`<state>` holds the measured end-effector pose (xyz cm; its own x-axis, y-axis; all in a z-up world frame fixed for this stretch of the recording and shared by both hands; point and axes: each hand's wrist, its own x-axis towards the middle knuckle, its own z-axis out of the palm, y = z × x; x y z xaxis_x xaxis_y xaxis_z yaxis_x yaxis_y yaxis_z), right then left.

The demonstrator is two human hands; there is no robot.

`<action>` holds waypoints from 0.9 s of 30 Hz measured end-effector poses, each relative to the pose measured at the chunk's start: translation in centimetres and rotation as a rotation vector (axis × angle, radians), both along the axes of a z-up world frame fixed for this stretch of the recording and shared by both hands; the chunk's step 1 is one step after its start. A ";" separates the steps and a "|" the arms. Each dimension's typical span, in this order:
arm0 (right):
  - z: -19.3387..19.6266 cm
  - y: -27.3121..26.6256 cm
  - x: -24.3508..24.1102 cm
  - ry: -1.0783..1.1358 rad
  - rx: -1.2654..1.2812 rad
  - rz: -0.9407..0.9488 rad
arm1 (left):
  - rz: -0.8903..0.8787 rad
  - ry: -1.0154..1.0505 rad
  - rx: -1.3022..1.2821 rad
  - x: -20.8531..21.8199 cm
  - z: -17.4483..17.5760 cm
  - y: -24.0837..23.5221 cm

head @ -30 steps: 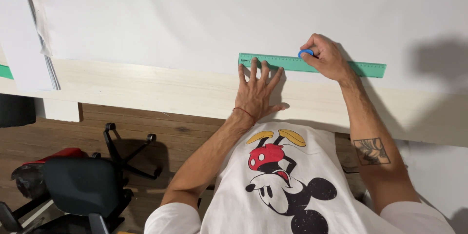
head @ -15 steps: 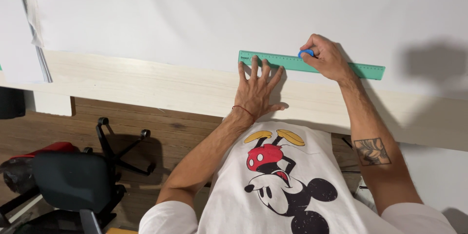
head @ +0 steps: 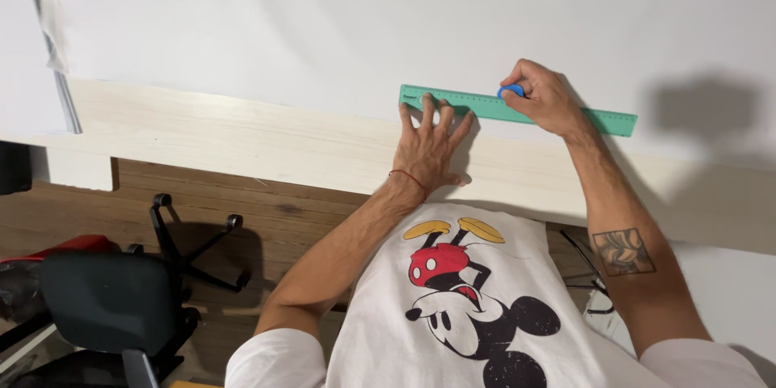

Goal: Marking a series of points on a large sheet of material using a ruler and a marking tool

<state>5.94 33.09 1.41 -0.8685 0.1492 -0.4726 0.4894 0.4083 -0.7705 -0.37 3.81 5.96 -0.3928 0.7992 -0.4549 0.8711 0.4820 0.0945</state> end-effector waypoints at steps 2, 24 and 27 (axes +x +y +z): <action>-1.0 0.0 0.0 0.018 0.025 -0.008 | 0.000 0.012 -0.002 0.0 0.0 -0.2; -2.9 0.6 -0.1 0.182 -0.536 -0.335 | 0.102 -0.068 0.085 -1.0 0.6 -1.2; -1.2 -0.2 -0.7 0.208 -0.649 -0.419 | 0.087 -0.050 0.092 -1.7 0.6 -1.7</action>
